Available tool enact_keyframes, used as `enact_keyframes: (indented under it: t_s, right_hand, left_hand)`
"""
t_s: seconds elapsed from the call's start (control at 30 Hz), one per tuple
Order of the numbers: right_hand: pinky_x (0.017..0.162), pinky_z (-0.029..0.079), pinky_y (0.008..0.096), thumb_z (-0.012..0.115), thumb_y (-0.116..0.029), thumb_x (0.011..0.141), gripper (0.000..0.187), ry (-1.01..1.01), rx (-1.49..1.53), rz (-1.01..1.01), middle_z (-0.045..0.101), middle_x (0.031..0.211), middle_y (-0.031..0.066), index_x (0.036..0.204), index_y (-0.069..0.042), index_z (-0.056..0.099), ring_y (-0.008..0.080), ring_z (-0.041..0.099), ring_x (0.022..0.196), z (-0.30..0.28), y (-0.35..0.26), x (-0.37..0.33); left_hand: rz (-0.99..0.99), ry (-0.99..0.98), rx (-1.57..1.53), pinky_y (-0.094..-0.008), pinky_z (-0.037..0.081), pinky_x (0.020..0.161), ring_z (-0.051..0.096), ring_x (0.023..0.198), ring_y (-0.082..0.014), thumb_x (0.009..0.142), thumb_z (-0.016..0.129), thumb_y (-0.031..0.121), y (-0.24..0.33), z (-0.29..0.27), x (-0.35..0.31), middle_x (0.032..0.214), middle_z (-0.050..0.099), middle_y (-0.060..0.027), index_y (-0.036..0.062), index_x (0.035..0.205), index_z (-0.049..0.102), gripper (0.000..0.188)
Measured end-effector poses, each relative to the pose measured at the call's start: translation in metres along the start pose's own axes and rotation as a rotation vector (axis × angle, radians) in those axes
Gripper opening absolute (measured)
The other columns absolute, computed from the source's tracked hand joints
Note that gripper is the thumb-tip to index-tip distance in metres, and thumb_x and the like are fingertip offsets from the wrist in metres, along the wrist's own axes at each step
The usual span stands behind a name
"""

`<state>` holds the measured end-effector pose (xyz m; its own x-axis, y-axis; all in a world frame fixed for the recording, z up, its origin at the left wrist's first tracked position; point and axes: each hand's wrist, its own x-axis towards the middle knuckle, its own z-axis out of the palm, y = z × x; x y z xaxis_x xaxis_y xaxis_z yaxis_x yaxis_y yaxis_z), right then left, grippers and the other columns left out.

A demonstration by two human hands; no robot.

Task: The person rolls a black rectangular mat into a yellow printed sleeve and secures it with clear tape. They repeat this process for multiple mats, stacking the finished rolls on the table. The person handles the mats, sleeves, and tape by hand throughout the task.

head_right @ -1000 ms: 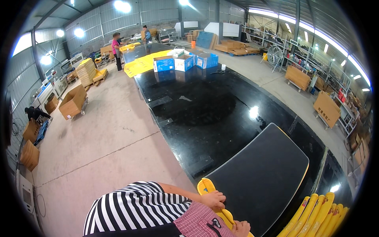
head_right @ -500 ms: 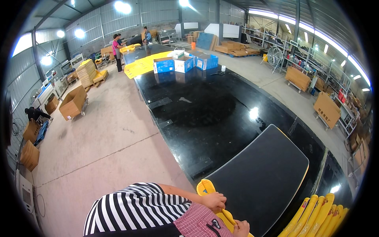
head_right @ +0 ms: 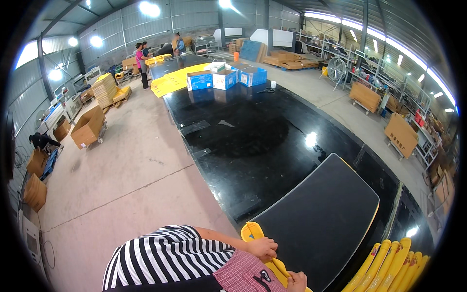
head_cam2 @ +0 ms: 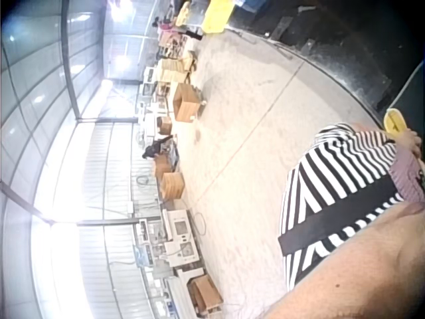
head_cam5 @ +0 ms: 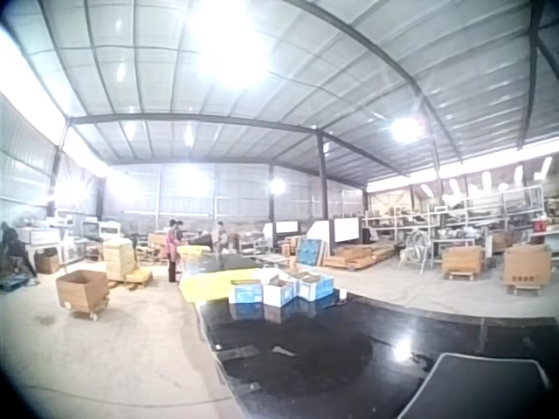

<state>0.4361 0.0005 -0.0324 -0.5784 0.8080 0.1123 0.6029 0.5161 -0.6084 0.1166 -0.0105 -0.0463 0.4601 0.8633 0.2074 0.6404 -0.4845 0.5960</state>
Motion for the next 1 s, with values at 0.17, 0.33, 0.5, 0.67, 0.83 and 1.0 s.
enact_keyframes:
  t_s: [0.17,0.33,0.5,0.67,0.83,1.0]
  right_hand:
    - [0.084,0.047,0.0496,0.063,-0.015,0.096,0.018,0.019,0.031,-0.049,0.061,0.094,0.0177,0.109,-0.011,0.074,0.0409,0.059,0.093,0.002,0.009,0.002]
    - [0.082,0.048,0.0488,0.063,-0.013,0.094,0.018,0.001,0.069,-0.015,0.062,0.092,0.0179,0.108,-0.011,0.075,0.0403,0.06,0.091,0.0,0.007,0.004]
    - [0.081,0.049,0.0467,0.064,-0.008,0.091,0.023,-0.016,0.044,-0.028,0.061,0.089,0.0176,0.111,-0.011,0.076,0.0388,0.06,0.089,0.003,0.016,0.003]
    - [0.077,0.048,0.0439,0.068,-0.003,0.088,0.032,0.01,-0.042,-0.062,0.056,0.085,0.0145,0.117,-0.013,0.077,0.0338,0.057,0.085,0.015,0.028,-0.003]
    - [0.077,0.046,0.0401,0.073,-0.002,0.084,0.035,-0.024,-0.022,-0.036,0.053,0.089,0.0115,0.117,-0.013,0.077,0.029,0.054,0.086,0.019,0.032,-0.006]
    - [0.082,0.048,0.0427,0.075,-0.017,0.086,0.036,-0.099,-0.006,0.093,0.057,0.093,0.012,0.121,-0.016,0.076,0.0314,0.057,0.091,0.024,0.037,-0.011]
  left_hand:
    - [0.02,-0.008,-0.011,-0.043,0.049,0.09,0.059,0.1,-0.0251,0.091,0.073,0.024,0.003,-0.007,0.001,0.102,0.063,-0.0065,0.0143,0.104,0.077,0.017]
    - [0.038,-0.003,-0.025,-0.0432,0.049,0.088,0.06,0.1,-0.0257,0.089,0.074,0.024,-0.001,-0.006,0.001,0.1,0.063,-0.0062,0.0147,0.103,0.077,0.017]
    - [0.024,0.019,-0.03,-0.0432,0.049,0.087,0.06,0.099,-0.0257,0.089,0.075,0.024,0.0,-0.003,0.001,0.099,0.062,-0.0059,0.0148,0.101,0.077,0.015]
    - [0.025,0.007,-0.021,-0.0428,0.049,0.087,0.06,0.099,-0.0261,0.09,0.074,0.025,0.0,-0.003,0.001,0.098,0.062,-0.0059,0.0153,0.103,0.079,0.017]
    - [0.045,-0.014,-0.015,-0.0429,0.048,0.089,0.059,0.102,-0.0263,0.092,0.073,0.028,0.002,-0.006,0.001,0.101,0.062,-0.0069,0.0159,0.108,0.079,0.021]
    - [0.046,-0.098,0.017,-0.0434,0.047,0.09,0.058,0.102,-0.0256,0.091,0.075,0.031,0.01,-0.015,0.002,0.103,0.06,-0.0073,0.0161,0.108,0.079,0.023]
